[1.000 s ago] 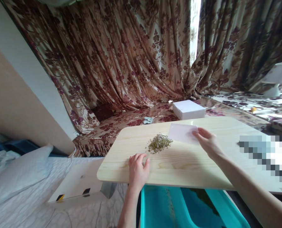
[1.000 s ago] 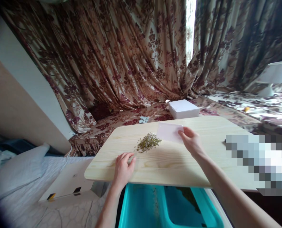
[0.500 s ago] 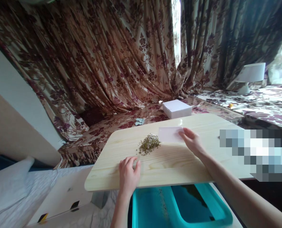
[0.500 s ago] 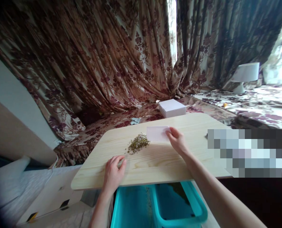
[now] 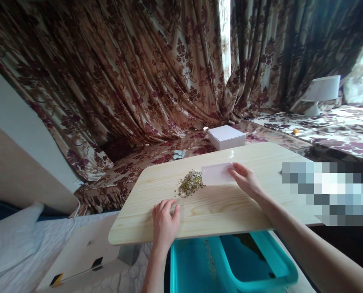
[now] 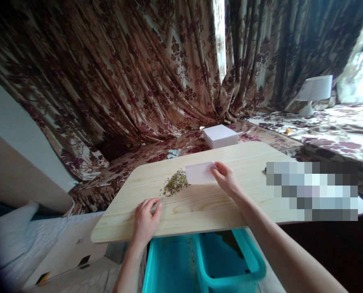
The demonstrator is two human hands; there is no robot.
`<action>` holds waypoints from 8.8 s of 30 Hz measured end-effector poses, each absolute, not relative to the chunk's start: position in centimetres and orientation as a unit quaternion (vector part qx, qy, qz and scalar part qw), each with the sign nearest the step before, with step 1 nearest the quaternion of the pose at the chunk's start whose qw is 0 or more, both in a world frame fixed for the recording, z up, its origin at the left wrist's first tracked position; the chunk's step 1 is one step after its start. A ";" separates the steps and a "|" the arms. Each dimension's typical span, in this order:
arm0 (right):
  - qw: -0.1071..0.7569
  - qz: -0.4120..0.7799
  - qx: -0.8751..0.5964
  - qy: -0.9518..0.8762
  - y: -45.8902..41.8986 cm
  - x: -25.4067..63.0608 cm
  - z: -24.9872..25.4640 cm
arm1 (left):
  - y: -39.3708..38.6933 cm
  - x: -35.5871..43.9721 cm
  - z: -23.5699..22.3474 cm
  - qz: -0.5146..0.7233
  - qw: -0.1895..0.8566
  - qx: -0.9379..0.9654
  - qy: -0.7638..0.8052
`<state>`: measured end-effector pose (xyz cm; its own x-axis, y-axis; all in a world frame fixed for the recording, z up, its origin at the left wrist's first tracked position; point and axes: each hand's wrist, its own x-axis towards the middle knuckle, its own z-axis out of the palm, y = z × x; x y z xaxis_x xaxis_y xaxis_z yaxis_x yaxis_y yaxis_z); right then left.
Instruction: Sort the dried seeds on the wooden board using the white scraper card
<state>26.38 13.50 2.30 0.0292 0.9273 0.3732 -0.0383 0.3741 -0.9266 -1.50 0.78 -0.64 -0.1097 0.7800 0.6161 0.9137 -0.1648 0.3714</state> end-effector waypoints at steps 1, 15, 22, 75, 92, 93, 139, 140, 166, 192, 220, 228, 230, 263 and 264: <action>0.604 0.398 -0.392 -0.569 13.5 26.4 2.3 | 0.8 -1.5 -0.6 -0.380 0.088 -0.662 -0.640; 0.596 0.418 -0.360 -0.583 13.6 25.6 2.1 | 0.8 -1.5 -0.6 -0.372 0.083 -0.662 -0.645; 0.615 0.400 -0.389 -0.557 13.2 25.9 2.8 | 0.8 -1.5 -0.6 -0.374 0.079 -0.661 -0.646; 0.611 0.389 -0.402 -0.560 12.5 25.9 3.4 | 0.6 -1.5 -0.5 -0.374 0.077 -0.662 -0.645; 0.584 0.400 -0.417 -0.571 12.5 26.1 3.2 | 0.6 -1.5 -0.4 -0.372 0.080 -0.663 -0.645; 0.587 0.400 -0.416 -0.568 12.6 26.1 3.2 | 0.6 -1.5 -0.4 -0.372 0.080 -0.662 -0.645; 0.557 0.409 -0.443 -0.571 11.5 25.6 4.4 | 0.7 -1.5 -0.7 -0.377 0.074 -0.657 -0.649; 0.555 0.412 -0.440 -0.573 11.5 25.6 4.3 | 0.7 -1.5 -0.7 -0.377 0.073 -0.656 -0.650; 0.502 0.451 -0.442 -0.592 11.2 25.6 4.4 | 0.7 -1.5 -0.6 -0.378 0.075 -0.658 -0.647; 0.494 0.447 -0.490 -0.562 6.1 30.8 6.3 | 0.7 -1.3 -0.6 -0.378 0.078 -0.650 -0.654; 0.517 0.456 -0.462 -0.558 11.7 27.4 4.6 | 0.6 -1.3 -0.5 -0.379 0.075 -0.653 -0.652; 0.525 0.450 -0.452 -0.564 12.1 27.0 4.9 | 0.7 -1.5 -0.7 -0.375 0.072 -0.653 -0.654; 0.526 0.449 -0.448 -0.567 12.3 26.5 4.8 | 0.7 -1.5 -0.8 -0.376 0.072 -0.653 -0.654; 0.512 0.454 -0.476 -0.552 11.5 26.3 4.4 | 0.5 -1.2 -0.4 -0.381 0.077 -0.650 -0.653; 0.509 0.457 -0.476 -0.553 11.5 26.3 4.3 | 0.5 -1.2 -0.4 -0.381 0.076 -0.650 -0.653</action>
